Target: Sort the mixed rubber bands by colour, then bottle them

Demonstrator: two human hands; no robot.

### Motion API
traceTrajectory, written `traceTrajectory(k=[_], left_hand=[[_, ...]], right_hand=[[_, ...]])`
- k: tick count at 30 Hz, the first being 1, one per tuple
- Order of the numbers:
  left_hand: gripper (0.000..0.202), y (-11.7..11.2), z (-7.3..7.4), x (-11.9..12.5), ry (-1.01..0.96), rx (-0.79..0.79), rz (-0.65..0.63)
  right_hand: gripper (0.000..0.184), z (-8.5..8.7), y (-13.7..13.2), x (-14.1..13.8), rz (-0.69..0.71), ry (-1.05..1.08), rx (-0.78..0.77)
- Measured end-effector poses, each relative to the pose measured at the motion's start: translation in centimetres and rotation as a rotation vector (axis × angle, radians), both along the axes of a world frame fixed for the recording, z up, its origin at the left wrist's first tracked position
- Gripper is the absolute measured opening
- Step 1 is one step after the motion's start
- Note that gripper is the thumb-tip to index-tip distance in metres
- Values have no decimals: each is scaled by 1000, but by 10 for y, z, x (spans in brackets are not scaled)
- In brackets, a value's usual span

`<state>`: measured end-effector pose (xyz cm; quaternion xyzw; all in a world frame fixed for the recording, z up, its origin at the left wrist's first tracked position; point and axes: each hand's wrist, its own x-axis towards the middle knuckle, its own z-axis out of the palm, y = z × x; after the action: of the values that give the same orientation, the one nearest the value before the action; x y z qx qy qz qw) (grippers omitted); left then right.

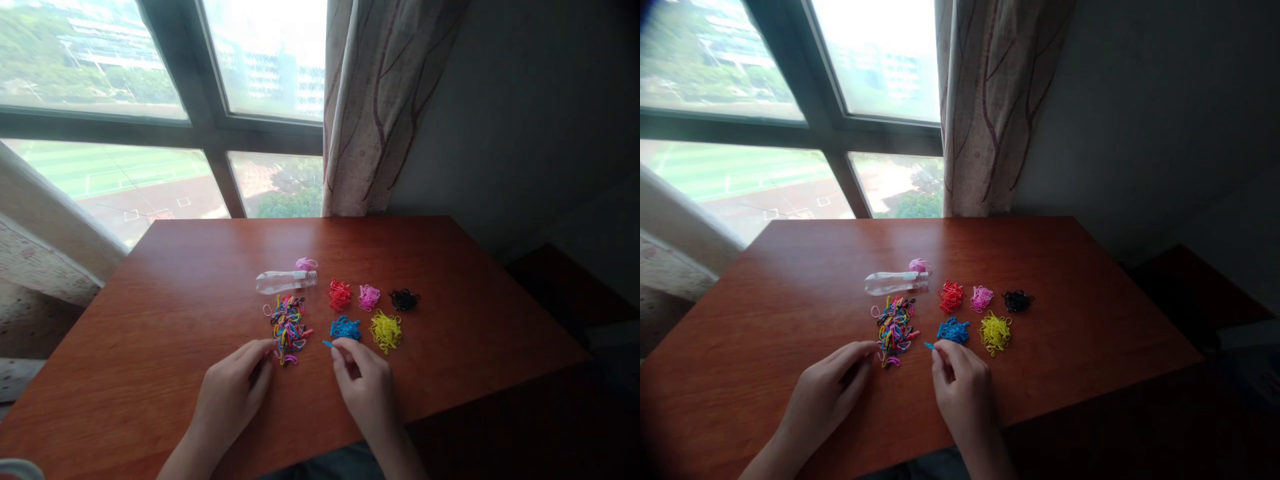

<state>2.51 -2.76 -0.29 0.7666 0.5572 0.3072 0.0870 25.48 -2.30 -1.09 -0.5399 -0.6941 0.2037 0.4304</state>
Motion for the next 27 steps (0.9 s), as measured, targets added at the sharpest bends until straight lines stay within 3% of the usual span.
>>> traceTrajectory(k=[7, 27], left_hand=[[20, 1, 3, -2, 26, -23, -9], [23, -1, 2, 1, 66, -48, 26]], right_hand=[[14, -8, 1, 26, -71, -38, 31], [17, -7, 12, 25, -79, -134, 41]])
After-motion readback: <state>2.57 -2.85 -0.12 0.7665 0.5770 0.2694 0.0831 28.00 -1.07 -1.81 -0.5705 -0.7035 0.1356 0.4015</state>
